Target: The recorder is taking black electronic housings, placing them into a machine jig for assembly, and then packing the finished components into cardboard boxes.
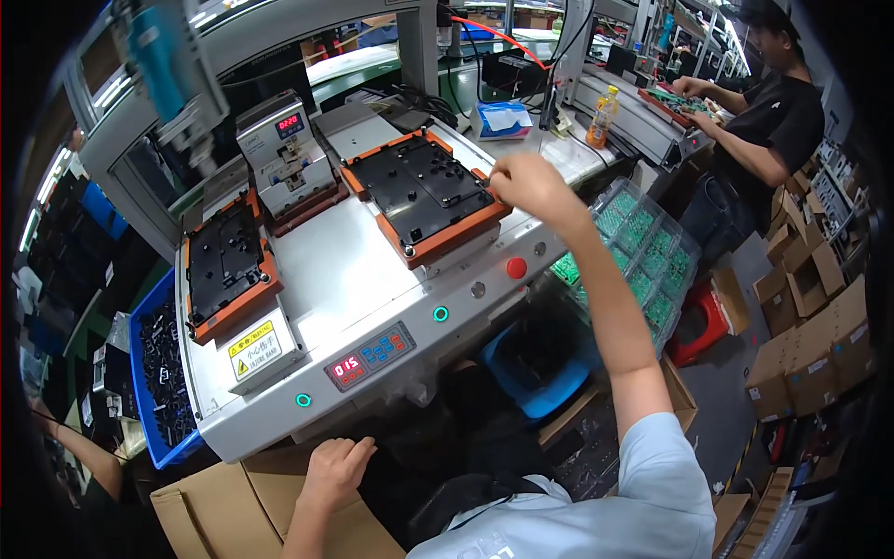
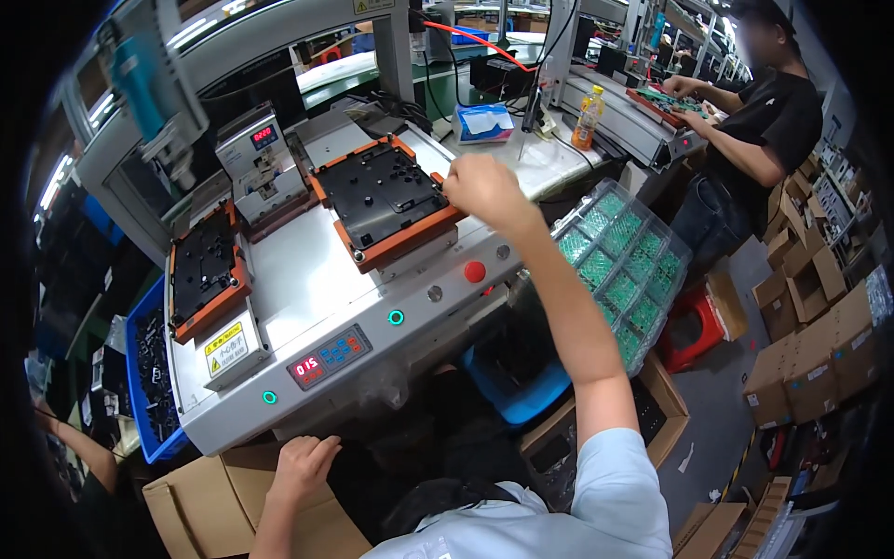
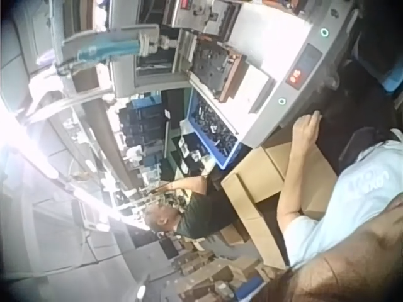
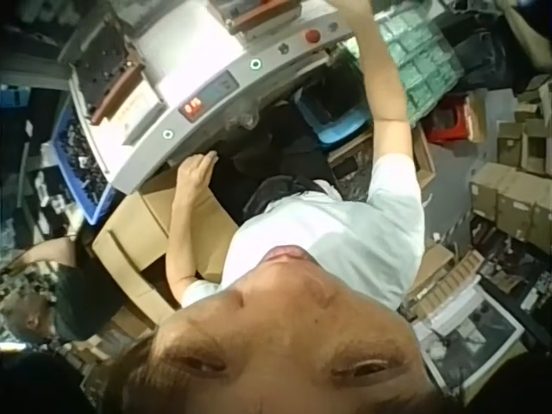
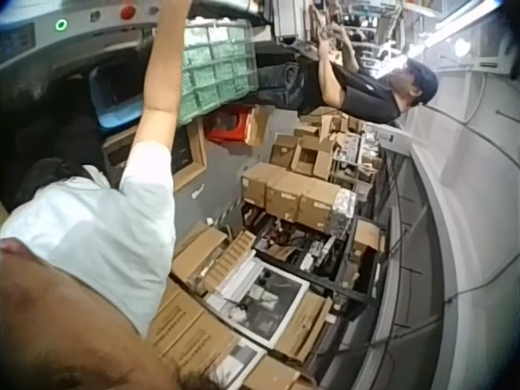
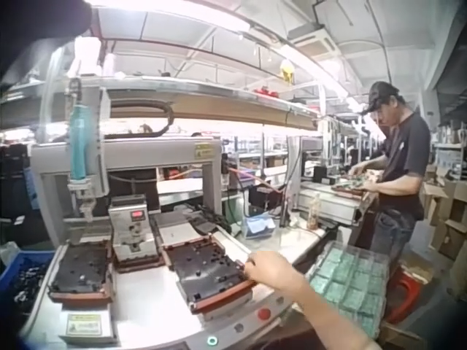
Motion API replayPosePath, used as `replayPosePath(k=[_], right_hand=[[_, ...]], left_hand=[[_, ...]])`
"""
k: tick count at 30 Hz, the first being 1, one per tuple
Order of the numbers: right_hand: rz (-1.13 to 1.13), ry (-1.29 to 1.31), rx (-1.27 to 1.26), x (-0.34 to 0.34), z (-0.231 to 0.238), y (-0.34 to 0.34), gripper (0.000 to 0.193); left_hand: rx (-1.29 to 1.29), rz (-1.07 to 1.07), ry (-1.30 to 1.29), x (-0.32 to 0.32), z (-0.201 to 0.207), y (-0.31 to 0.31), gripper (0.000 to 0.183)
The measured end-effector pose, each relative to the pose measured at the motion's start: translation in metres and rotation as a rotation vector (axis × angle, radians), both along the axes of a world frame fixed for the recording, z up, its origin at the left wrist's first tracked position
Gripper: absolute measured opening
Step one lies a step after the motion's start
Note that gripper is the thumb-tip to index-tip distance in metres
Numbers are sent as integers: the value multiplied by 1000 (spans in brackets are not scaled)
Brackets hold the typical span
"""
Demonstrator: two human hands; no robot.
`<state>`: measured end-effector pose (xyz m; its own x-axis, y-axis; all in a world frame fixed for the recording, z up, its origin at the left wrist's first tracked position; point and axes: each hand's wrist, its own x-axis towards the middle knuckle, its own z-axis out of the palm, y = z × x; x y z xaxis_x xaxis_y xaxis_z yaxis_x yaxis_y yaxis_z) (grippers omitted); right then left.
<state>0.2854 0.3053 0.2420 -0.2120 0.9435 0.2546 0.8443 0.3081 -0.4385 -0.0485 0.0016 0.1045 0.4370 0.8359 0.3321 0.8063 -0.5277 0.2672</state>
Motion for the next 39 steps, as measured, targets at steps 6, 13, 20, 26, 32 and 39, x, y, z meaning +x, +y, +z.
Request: replayPosePath(k=[6, 13, 20, 26, 32, 39], right_hand=[[183, 125, 11, -45, 2, 123, 44], [279, 107, 111, -50, -2, 150, 35], [133, -94, -129, -29, 9, 62, 57], [84, 346, -99, -38, 9, 37, 56], [212, 891, -313, 3, 50, 75, 34], [-860, 586, 435, 250, -120, 242, 61]], left_hand=[[-18, -33, -4, 1, -2, 2, 15], [-42, -9, -26, -5, -2, 4, 16], [-28, -36, -51, -5, 3, 4, 16], [-38, -59, -33, -3, 4, 3, 15], [-99, 62, -13, -8, 2, 3, 13], [-200, 134, -43, -15, -6, 16, 11]])
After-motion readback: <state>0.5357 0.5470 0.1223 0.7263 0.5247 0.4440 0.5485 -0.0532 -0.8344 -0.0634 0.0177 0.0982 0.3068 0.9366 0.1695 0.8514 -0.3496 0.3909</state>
